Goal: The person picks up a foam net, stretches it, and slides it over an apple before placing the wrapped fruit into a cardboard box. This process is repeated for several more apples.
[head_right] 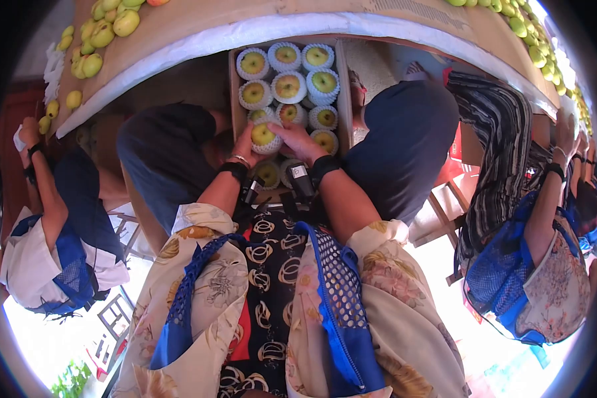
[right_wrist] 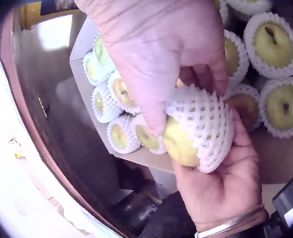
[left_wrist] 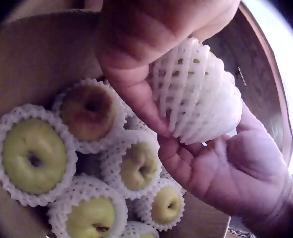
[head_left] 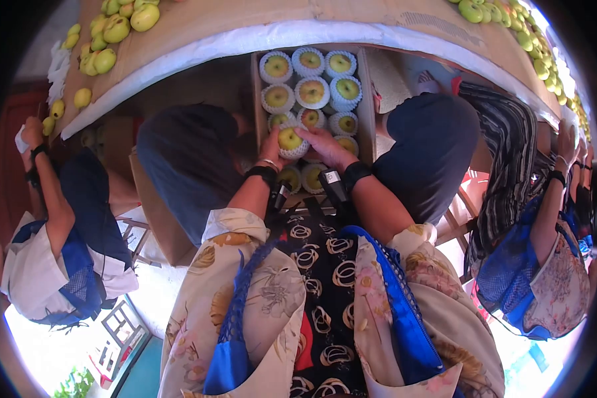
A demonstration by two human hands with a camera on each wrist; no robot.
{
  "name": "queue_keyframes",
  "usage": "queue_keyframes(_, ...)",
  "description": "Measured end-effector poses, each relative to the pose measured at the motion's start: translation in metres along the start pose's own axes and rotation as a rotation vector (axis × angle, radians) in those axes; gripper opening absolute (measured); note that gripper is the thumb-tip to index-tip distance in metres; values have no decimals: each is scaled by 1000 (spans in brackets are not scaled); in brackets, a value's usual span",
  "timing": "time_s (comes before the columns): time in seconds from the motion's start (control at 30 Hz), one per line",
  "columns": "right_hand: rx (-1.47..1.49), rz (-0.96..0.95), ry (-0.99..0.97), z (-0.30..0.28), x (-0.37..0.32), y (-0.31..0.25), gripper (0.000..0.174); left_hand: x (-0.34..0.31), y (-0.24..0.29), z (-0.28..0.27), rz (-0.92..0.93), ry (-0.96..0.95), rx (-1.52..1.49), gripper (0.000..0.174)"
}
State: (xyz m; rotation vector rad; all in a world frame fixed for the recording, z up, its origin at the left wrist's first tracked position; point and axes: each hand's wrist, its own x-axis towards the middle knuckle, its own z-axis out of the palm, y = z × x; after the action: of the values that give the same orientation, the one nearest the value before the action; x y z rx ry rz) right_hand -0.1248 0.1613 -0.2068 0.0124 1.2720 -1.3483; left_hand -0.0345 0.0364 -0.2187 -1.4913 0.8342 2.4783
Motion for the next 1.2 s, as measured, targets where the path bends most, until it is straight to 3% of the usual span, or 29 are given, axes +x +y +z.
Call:
queue_keyframes(0.07,-76,10,5,-2,0,-1,51,-11,3,9,-10,51,5,53)
queue_keyframes(0.2,-143,24,54,-1,-6,-3,54,-10,1,9,4,-18,-66,55)
queue_keyframes(0.3,-11,30,57,-1,-6,-5,54,5,-3,-3,64,-87,-99,56)
queue_keyframes(0.4,-82,-161,113,-6,15,8,55,4,-1,-3,47,-106,-113,55)
queue_keyframes(0.6,326,-194,48,-6,12,1,54,-11,6,-3,-48,-199,-89,52)
queue_keyframes(0.77,265,-238,85,1,21,4,60,-7,6,-10,-24,-305,-248,48)
queue_keyframes(0.9,202,-270,107,5,15,4,62,-5,-1,-3,84,-202,-150,44)
queue_keyframes(1.0,60,-355,186,14,8,5,51,-6,4,-3,59,-219,-199,43)
queue_keyframes(1.1,-190,-580,260,14,14,18,41,-1,-1,-3,74,-263,-180,42)
queue_keyframes(1.13,-218,-568,350,18,7,15,36,0,-2,-2,70,-262,-176,42)
queue_keyframes(1.2,-64,-491,293,16,12,16,35,-1,-1,-3,74,-254,-162,42)
